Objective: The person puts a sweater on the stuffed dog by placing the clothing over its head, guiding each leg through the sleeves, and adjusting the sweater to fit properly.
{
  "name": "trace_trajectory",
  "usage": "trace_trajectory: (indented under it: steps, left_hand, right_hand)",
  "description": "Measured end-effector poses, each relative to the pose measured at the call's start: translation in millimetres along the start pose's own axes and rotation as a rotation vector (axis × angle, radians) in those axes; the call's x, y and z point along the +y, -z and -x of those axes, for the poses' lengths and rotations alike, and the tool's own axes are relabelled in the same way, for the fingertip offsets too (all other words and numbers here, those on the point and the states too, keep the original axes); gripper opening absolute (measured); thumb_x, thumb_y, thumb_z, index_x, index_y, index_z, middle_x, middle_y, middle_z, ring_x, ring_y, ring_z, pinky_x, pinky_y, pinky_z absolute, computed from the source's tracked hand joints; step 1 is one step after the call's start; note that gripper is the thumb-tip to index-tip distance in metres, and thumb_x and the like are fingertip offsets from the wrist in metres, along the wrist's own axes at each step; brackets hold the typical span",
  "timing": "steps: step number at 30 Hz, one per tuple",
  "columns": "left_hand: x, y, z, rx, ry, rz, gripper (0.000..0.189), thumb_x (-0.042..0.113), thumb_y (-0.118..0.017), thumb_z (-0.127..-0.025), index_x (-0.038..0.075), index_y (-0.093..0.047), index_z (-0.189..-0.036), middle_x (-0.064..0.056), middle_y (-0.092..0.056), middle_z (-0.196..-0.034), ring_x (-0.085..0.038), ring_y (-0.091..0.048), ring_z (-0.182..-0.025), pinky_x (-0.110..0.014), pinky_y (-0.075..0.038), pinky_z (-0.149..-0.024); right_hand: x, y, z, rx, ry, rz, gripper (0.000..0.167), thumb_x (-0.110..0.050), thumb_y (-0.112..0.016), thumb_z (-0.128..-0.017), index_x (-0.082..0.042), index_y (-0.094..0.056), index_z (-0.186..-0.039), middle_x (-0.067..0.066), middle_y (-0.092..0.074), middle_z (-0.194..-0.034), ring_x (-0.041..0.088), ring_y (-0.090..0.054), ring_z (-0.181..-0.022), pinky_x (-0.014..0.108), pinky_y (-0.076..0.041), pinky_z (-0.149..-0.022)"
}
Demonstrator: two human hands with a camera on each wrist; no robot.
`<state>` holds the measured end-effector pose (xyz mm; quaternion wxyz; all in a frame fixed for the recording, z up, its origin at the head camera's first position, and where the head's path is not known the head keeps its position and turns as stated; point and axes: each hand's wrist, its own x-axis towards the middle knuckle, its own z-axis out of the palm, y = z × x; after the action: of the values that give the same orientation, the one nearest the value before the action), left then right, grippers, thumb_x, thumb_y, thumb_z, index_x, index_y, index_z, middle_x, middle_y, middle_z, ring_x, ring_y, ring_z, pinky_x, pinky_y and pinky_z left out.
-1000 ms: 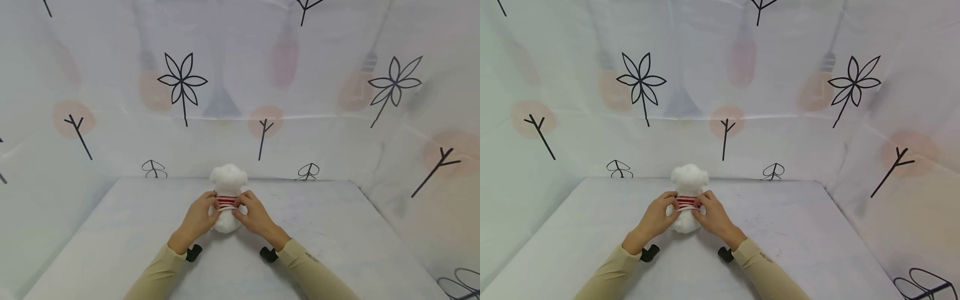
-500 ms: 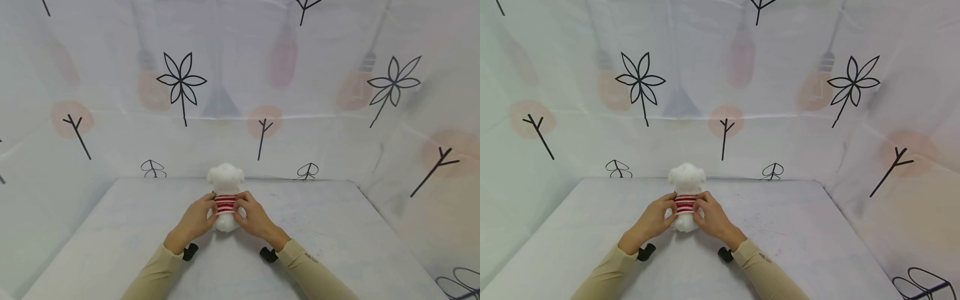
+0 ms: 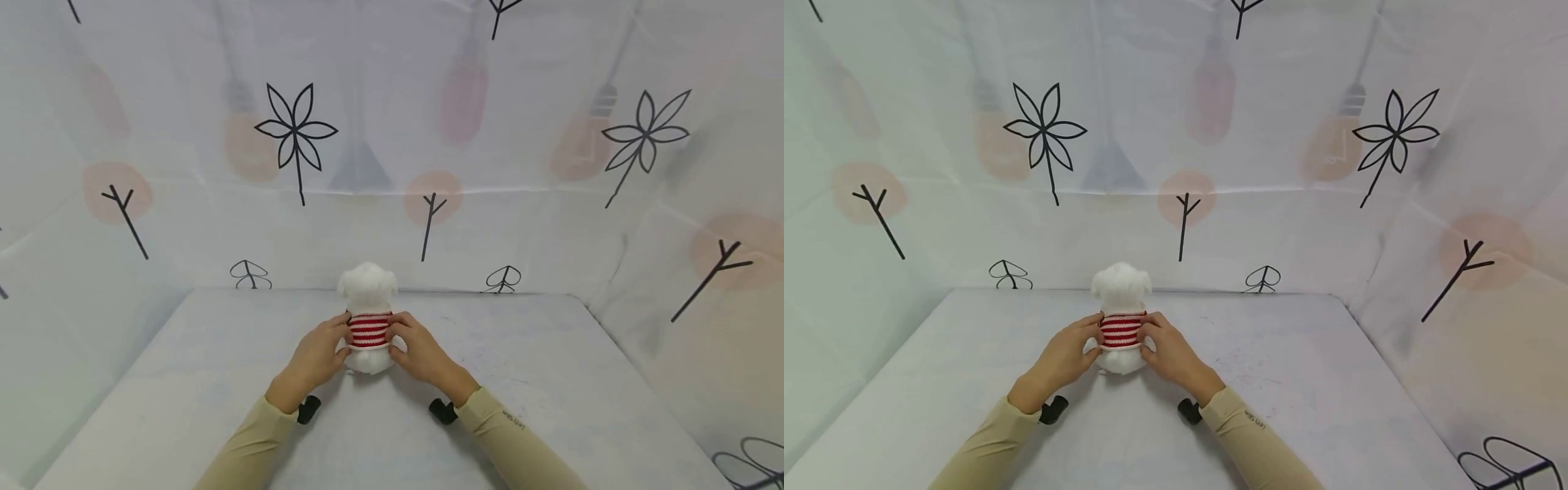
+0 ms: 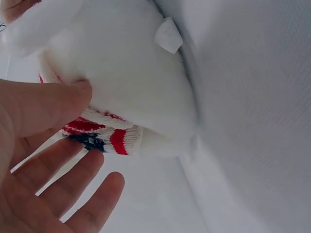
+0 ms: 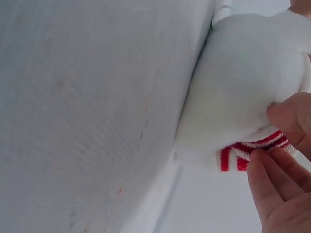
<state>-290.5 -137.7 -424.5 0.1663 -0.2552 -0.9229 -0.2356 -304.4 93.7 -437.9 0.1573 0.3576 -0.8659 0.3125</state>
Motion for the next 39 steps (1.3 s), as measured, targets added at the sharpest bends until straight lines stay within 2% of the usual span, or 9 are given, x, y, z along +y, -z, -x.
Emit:
trace_trajectory:
  steps: [6,12,16,18,21,24,27,33,39]
  left_hand:
    - [-1.5,0.8,0.8,0.009,-0.005,0.02,0.018,0.003,-0.076,-0.075,0.014,-0.061,-0.072,-0.011,-0.054,-0.135,-0.031,-0.055,-0.119,-0.043,-0.047,-0.093]
    - [-4.0,3.8,0.6,-0.075,-0.003,0.052,0.023,0.002,-0.071,-0.073,0.018,-0.058,-0.064,-0.013,-0.05,-0.14,-0.032,-0.052,-0.122,-0.04,-0.048,-0.088]
    - [-3.2,6.1,0.8,-0.119,0.003,0.052,0.023,0.003,-0.07,-0.074,0.019,-0.056,-0.065,-0.013,-0.047,-0.142,-0.033,-0.05,-0.124,-0.04,-0.047,-0.088]
    - [-2.1,5.5,0.8,-0.098,0.004,0.055,0.02,0.004,-0.07,-0.076,0.018,-0.058,-0.069,-0.014,-0.049,-0.14,-0.032,-0.05,-0.124,-0.041,-0.046,-0.092]
    - [0.9,3.3,0.4,-0.007,0.004,0.084,0.014,0.006,-0.07,-0.081,0.016,-0.06,-0.078,-0.012,-0.056,-0.129,-0.029,-0.055,-0.118,-0.041,-0.047,-0.092]
    - [4.8,-0.1,-0.3,0.111,-0.02,0.139,0.008,0.004,-0.067,-0.085,0.01,-0.063,-0.088,-0.009,-0.061,-0.111,-0.027,-0.06,-0.103,-0.04,-0.05,-0.084]
    - [8.2,-4.5,-1.0,0.173,-0.062,0.16,0.014,0.002,-0.066,-0.087,0.005,-0.065,-0.101,-0.006,-0.06,-0.101,-0.023,-0.06,-0.089,-0.037,-0.05,-0.075]
    - [11.5,-13.3,-1.3,0.174,-0.106,0.097,0.039,0.003,-0.07,-0.084,0.002,-0.06,-0.122,-0.01,-0.053,-0.109,-0.022,-0.055,-0.095,-0.036,-0.05,-0.079]
    - [14.6,-14.9,-0.8,0.163,-0.05,0.106,0.052,0.002,-0.076,-0.078,0.004,-0.057,-0.127,-0.013,-0.05,-0.115,-0.027,-0.055,-0.103,-0.04,-0.049,-0.085]
  right_hand:
    - [2,2,0.6,-0.039,-0.039,-0.014,0.015,0.0,-0.068,-0.083,-0.011,-0.058,-0.081,0.009,-0.051,-0.129,0.025,-0.051,-0.121,0.038,-0.045,-0.096]
    - [5,6,3.0,-0.106,-0.043,0.02,0.019,-0.005,-0.067,-0.079,-0.019,-0.055,-0.073,0.008,-0.048,-0.135,0.026,-0.047,-0.126,0.04,-0.045,-0.095]
    - [6,8,4.7,-0.141,-0.042,0.044,0.019,-0.01,-0.068,-0.077,-0.021,-0.054,-0.07,0.008,-0.045,-0.138,0.025,-0.045,-0.128,0.039,-0.045,-0.092]
    - [5,8,5.8,-0.153,-0.057,0.038,0.019,-0.016,-0.069,-0.079,-0.022,-0.053,-0.071,0.007,-0.044,-0.14,0.025,-0.044,-0.129,0.038,-0.045,-0.092]
    - [3,8,6.1,-0.127,-0.073,-0.006,0.017,-0.023,-0.068,-0.085,-0.019,-0.053,-0.079,0.007,-0.048,-0.136,0.023,-0.047,-0.125,0.039,-0.045,-0.094]
    - [2,7,5.0,-0.057,-0.069,-0.046,0.015,-0.027,-0.063,-0.092,-0.014,-0.057,-0.096,0.005,-0.056,-0.124,0.019,-0.053,-0.117,0.041,-0.045,-0.094]
    - [0,4,3.3,0.001,-0.048,-0.045,0.027,-0.024,-0.058,-0.096,-0.007,-0.058,-0.117,0.005,-0.059,-0.117,0.018,-0.056,-0.111,0.041,-0.045,-0.093]
    - [-3,-1,1.0,-0.004,-0.052,0.002,0.044,-0.024,-0.059,-0.096,-0.007,-0.05,-0.135,0.007,-0.055,-0.12,0.018,-0.056,-0.109,0.039,-0.047,-0.09]
    - [-7,-1,1.2,-0.077,-0.139,-0.023,0.056,-0.023,-0.065,-0.091,-0.012,-0.043,-0.141,0.007,-0.052,-0.12,0.02,-0.056,-0.106,0.038,-0.048,-0.088]
